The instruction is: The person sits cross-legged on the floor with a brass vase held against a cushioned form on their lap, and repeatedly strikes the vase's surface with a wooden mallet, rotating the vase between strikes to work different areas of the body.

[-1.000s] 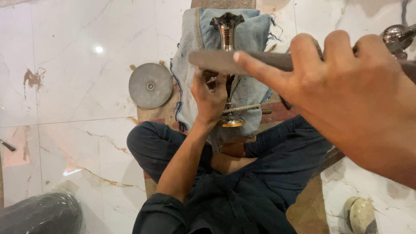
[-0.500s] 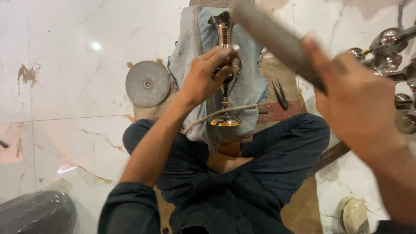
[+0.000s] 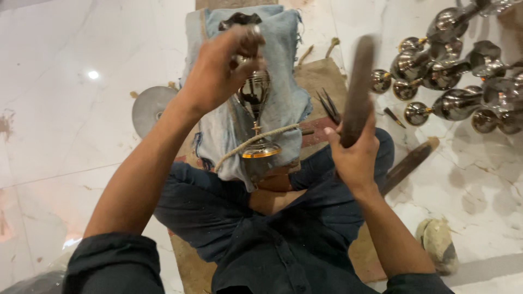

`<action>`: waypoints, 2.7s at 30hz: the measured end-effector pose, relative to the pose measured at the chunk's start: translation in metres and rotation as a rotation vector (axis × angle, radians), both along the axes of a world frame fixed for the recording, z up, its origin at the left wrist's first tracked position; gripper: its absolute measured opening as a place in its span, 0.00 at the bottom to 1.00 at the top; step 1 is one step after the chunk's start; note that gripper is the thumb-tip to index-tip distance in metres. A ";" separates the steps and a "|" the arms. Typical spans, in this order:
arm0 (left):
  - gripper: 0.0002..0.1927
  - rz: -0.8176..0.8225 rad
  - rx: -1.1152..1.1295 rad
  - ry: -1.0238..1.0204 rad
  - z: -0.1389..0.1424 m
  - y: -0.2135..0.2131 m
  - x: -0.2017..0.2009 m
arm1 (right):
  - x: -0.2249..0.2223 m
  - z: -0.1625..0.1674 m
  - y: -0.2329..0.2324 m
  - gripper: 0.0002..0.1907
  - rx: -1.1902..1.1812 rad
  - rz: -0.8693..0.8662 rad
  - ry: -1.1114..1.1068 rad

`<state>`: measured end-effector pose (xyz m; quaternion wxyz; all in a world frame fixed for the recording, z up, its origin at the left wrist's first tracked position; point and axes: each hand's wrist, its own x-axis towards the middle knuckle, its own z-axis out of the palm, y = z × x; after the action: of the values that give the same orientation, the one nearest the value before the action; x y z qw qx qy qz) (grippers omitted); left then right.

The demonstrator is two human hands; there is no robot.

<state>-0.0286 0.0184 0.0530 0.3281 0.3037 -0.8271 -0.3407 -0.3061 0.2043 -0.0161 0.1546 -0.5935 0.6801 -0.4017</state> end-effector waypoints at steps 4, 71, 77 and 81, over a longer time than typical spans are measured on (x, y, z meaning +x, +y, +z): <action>0.25 -0.080 -0.022 -0.095 0.001 -0.006 -0.004 | 0.008 0.005 -0.014 0.46 0.184 0.143 0.172; 0.12 0.694 -0.058 0.575 -0.068 0.073 -0.024 | 0.054 0.237 -0.094 0.45 0.079 0.544 1.524; 0.18 0.763 0.086 0.615 -0.071 0.076 -0.036 | 0.032 0.199 -0.106 0.42 0.584 0.523 1.462; 0.16 0.785 0.000 0.642 -0.075 0.076 -0.045 | 0.039 0.204 -0.112 0.46 0.489 0.548 1.412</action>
<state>-0.0733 0.0943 -0.0217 0.6693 0.4717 -0.5078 -0.2678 -0.2672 0.0920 0.1880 -0.0938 -0.8033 0.5158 0.2824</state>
